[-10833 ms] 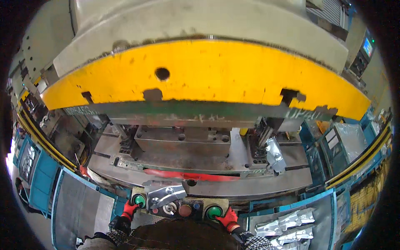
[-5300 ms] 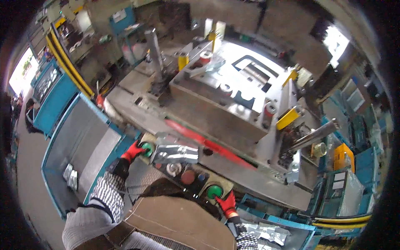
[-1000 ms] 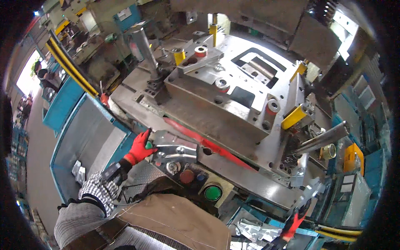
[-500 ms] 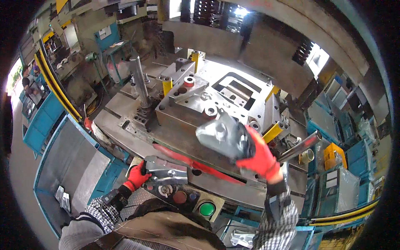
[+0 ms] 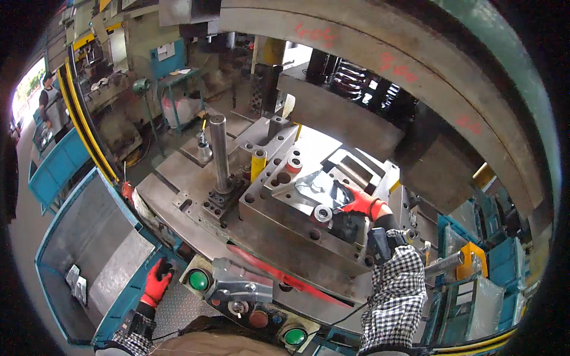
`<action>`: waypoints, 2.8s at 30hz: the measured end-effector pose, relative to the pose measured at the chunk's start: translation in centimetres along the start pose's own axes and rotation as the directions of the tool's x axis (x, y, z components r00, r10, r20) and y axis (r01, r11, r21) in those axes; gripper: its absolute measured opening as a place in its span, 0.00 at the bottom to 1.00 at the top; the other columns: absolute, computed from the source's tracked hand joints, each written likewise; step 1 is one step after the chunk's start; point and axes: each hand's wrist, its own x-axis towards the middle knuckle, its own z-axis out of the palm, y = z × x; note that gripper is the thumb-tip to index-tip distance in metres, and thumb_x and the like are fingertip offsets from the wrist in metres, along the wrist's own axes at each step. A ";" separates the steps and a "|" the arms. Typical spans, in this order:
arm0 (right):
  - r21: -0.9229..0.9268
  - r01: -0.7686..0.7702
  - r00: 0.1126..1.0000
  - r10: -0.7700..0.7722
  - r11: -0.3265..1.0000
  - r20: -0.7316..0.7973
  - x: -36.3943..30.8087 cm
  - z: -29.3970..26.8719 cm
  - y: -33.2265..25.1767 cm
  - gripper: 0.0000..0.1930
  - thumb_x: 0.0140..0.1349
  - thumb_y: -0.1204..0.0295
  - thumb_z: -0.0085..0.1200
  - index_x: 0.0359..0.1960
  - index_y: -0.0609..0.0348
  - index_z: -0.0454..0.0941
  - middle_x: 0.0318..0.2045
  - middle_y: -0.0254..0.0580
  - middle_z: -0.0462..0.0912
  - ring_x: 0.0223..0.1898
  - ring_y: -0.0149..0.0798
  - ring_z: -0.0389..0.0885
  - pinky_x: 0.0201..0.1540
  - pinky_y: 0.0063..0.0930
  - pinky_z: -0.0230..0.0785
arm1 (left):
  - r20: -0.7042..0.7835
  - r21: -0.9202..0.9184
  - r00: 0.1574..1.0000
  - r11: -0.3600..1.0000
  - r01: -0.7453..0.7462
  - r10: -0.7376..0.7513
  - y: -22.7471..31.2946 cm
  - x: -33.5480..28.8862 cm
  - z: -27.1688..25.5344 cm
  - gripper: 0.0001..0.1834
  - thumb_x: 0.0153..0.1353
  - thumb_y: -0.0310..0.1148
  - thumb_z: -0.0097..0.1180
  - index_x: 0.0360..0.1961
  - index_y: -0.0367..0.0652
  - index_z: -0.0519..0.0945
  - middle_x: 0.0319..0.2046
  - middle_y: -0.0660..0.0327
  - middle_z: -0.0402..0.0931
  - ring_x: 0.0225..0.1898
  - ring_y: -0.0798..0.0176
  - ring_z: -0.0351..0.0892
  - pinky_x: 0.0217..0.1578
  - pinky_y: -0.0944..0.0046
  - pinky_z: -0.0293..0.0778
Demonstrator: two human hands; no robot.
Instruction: Operating an industrial press machine to shape metal components.
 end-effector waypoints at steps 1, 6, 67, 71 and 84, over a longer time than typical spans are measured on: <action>0.092 -0.063 0.998 0.062 0.994 0.020 0.0 0.4 0.7 0.53 0.55 0.57 0.74 0.80 0.51 0.55 0.72 0.52 0.70 0.73 0.46 0.66 0.73 0.38 0.59 | -0.041 -0.015 0.996 0.996 0.085 -0.085 -0.6 0.0 -0.6 0.37 0.60 0.24 0.67 0.71 0.34 0.69 0.60 0.51 0.79 0.59 0.59 0.80 0.61 0.59 0.75; 0.179 0.079 0.984 -0.047 0.981 -0.172 0.5 2.9 -0.2 0.43 0.60 0.57 0.69 0.76 0.51 0.62 0.73 0.50 0.69 0.74 0.47 0.64 0.74 0.39 0.57 | -0.118 0.113 0.993 0.994 0.006 0.008 -2.6 0.9 -2.2 0.35 0.62 0.25 0.67 0.71 0.36 0.70 0.57 0.55 0.81 0.56 0.62 0.81 0.59 0.60 0.76; 0.402 -0.703 0.539 0.809 0.586 -0.235 -34.4 58.2 -1.8 0.64 0.39 0.32 0.73 0.70 0.65 0.62 0.61 0.63 0.75 0.63 0.60 0.75 0.62 0.51 0.71 | 0.415 0.000 0.893 0.982 0.190 -0.173 -13.3 8.8 4.0 0.44 0.45 0.30 0.82 0.64 0.33 0.74 0.51 0.58 0.84 0.48 0.63 0.84 0.51 0.60 0.81; 0.454 -0.614 0.594 0.757 0.646 -0.274 -34.3 58.6 -0.9 0.64 0.37 0.30 0.73 0.68 0.66 0.64 0.60 0.63 0.77 0.63 0.60 0.76 0.63 0.50 0.71 | 0.417 0.130 0.856 0.952 0.278 -0.307 -12.1 9.6 3.5 0.42 0.47 0.32 0.81 0.64 0.33 0.74 0.50 0.58 0.84 0.47 0.62 0.84 0.49 0.60 0.81; 0.653 -0.435 0.684 0.699 0.620 -0.208 -36.0 53.4 -4.4 0.52 0.49 0.38 0.72 0.67 0.65 0.69 0.62 0.63 0.77 0.66 0.58 0.74 0.68 0.47 0.68 | 0.783 -0.346 0.317 0.797 -0.495 0.536 33.2 16.5 18.8 0.30 0.61 0.33 0.68 0.64 0.34 0.76 0.52 0.55 0.82 0.55 0.63 0.79 0.58 0.61 0.73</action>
